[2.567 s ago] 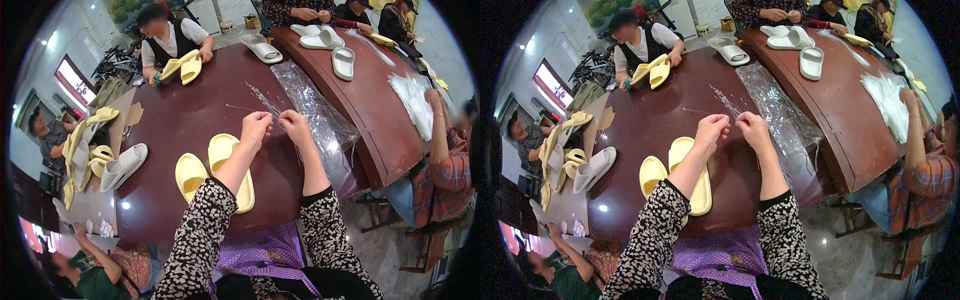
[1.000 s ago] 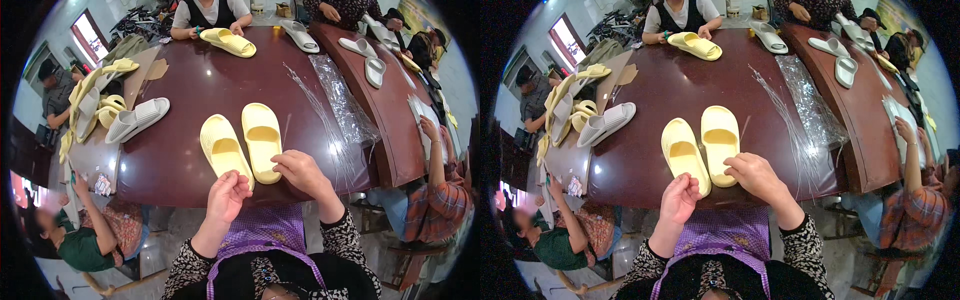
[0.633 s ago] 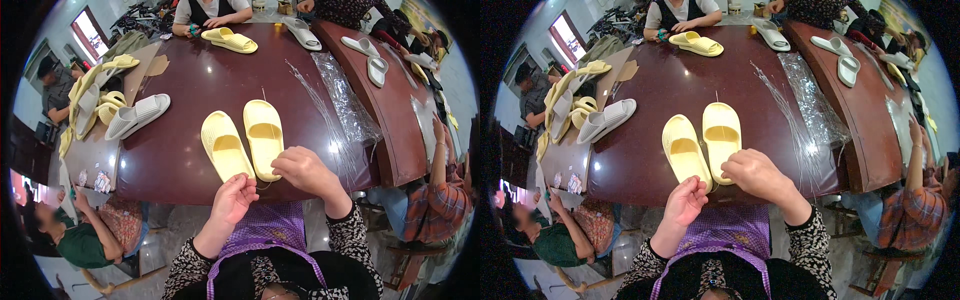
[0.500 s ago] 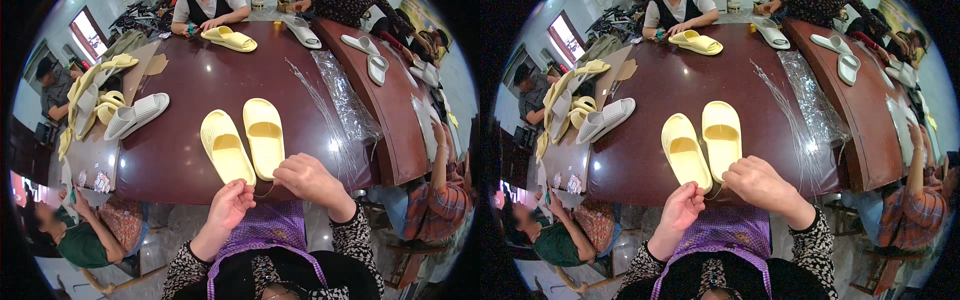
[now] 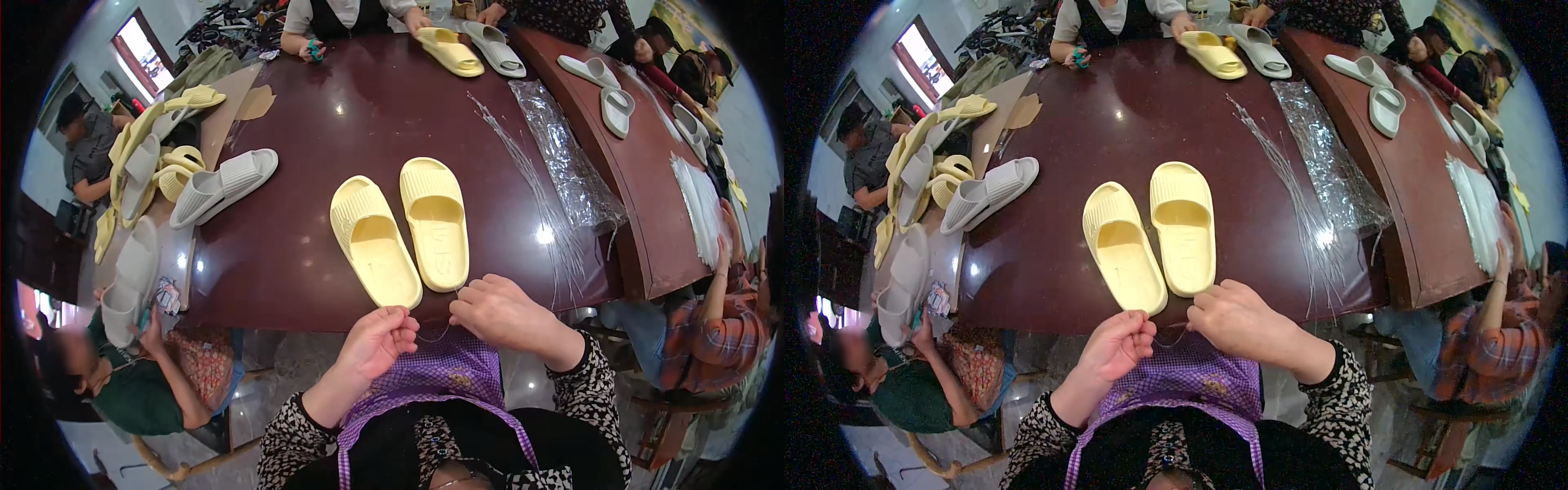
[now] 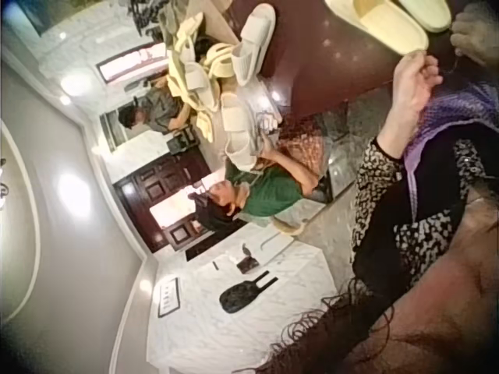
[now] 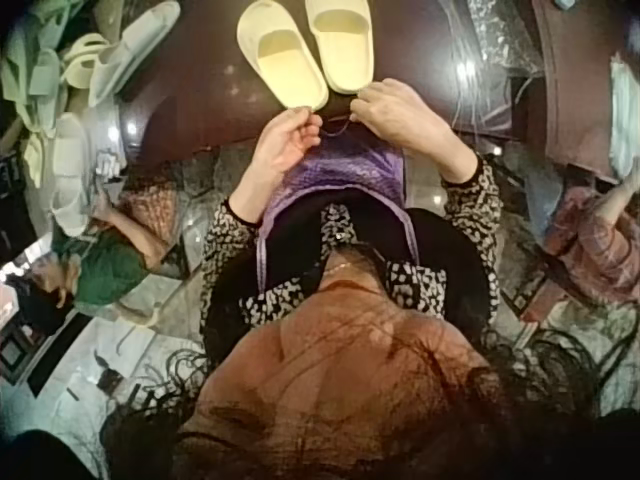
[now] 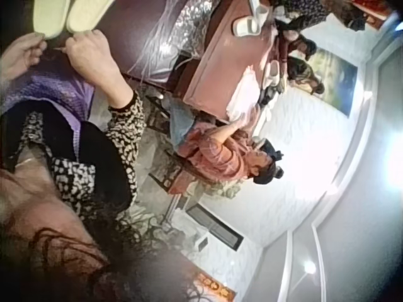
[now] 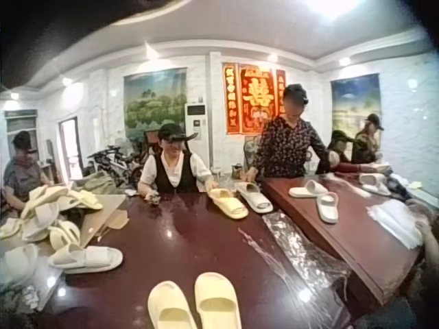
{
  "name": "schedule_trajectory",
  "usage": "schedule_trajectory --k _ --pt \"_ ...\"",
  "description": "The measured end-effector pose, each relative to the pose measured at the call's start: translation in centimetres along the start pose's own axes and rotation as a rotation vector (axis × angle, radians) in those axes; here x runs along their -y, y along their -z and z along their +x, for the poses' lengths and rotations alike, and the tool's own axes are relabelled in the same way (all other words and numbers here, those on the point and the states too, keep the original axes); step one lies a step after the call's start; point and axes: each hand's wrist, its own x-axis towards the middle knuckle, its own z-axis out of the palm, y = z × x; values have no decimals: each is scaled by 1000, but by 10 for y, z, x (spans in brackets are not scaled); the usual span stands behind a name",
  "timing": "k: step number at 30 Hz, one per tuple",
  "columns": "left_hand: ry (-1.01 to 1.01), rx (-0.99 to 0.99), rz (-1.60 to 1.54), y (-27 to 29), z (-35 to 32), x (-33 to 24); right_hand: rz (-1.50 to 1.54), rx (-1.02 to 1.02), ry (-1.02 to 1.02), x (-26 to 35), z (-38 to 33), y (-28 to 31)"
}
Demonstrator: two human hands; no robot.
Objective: The person attaches pairs of slide sandals together by threading and locking plastic fasteners through each pair by hand.
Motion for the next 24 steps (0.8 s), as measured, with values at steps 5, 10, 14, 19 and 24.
schedule_trajectory --k 5,10,14,19,24 --pt "-109 -17 49 0 22 -25 -118 -14 -42 -19 20 -12" --pt "-213 -109 119 -9 61 -62 -254 -8 -176 -43 55 -29" --pt "-282 -110 151 -19 84 -75 -269 -79 -241 -67 73 -51" --pt "-345 -207 151 -18 103 -74 -173 -274 -229 -68 70 -50" --pt "-370 -260 161 -21 105 -74 209 -360 -426 -87 67 -22"
